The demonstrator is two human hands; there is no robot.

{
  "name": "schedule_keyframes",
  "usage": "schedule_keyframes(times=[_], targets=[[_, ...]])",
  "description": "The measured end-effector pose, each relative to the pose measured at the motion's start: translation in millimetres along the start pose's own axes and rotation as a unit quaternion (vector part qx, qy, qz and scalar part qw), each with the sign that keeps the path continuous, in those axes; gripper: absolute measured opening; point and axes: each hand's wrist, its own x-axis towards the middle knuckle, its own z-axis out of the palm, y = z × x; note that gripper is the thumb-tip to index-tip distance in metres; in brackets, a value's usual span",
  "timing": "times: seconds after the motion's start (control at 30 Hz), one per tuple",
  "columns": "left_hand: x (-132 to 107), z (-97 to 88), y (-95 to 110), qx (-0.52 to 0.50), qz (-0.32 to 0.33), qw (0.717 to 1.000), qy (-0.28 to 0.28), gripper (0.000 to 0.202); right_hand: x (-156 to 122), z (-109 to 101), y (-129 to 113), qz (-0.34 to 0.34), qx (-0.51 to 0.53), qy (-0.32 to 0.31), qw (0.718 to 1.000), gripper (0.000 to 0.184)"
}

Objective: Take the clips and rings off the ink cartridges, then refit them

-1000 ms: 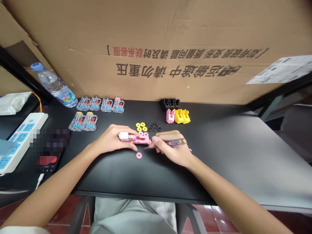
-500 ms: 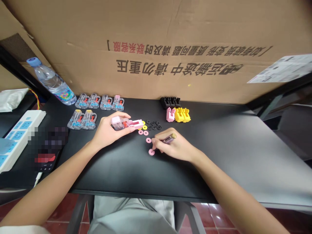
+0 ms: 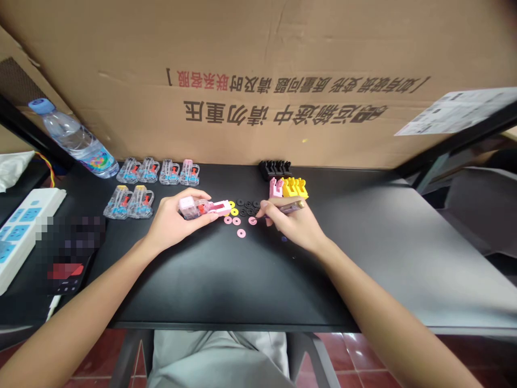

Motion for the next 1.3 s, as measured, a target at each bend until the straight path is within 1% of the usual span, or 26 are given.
schedule_keyframes(times=[0.07, 0.2, 0.27, 0.33, 0.43, 0.6, 0.8, 0.87, 1.07, 1.13, 1.23, 1.3], targets=[[-0.2, 0.4, -0.4, 0.002, 0.0, 1.0, 0.0, 0.036, -1.7, 1.0, -3.0, 0.001, 0.015, -0.015, 1.0, 0.039], [-0.7, 0.8, -0.7, 0.007, -0.003, 1.0, -0.002, 0.037, -4.2, 6.4, -4.7, -0.015, 0.025, -0.084, 0.996, 0.038], [-0.8, 0.8, -0.8, 0.011, -0.001, 1.0, -0.005, 0.036, -4.4, 8.2, -3.4, -0.021, 0.02, -0.1, 0.995, 0.037], [-0.8, 0.9, -1.0, 0.013, 0.002, 1.0, -0.006, 0.036, -3.7, 8.2, -1.5, -0.019, 0.013, -0.091, 0.996, 0.036], [-0.9, 1.0, -1.3, 0.013, 0.001, 1.0, -0.007, 0.038, -1.3, 6.3, 1.0, -0.007, 0.007, -0.058, 0.998, 0.035], [-0.6, 0.5, -0.9, 0.014, 0.001, 1.0, -0.011, 0.037, 2.1, 5.8, 1.4, -0.013, 0.002, -0.03, 0.999, 0.039], [-0.4, -0.4, -1.7, 0.008, 0.0, 1.0, -0.009, 0.033, 1.5, 6.3, 2.0, -0.006, 0.02, 0.013, 1.0, 0.038], [-0.6, -0.1, -1.8, 0.005, -0.005, 1.0, -0.012, 0.034, 1.2, 7.0, 2.6, -0.007, 0.027, 0.013, 1.0, 0.038], [-1.3, 0.1, -1.2, 0.012, 0.0, 1.0, -0.019, 0.033, 2.7, 8.6, 2.8, -0.011, 0.028, -0.03, 0.999, 0.038], [-1.7, -0.2, -1.7, 0.011, -0.006, 1.0, -0.018, 0.034, 3.3, 6.7, 3.3, 0.003, 0.024, -0.011, 1.0, 0.038], [-2.0, -0.2, -2.6, 0.011, -0.007, 1.0, -0.017, 0.035, 3.9, 2.7, 4.5, 0.033, 0.024, 0.043, 0.998, 0.043], [-1.8, 0.1, -2.7, 0.015, -0.004, 1.0, -0.02, 0.035, 4.1, 1.0, 5.2, 0.047, 0.022, 0.06, 0.997, 0.046]])
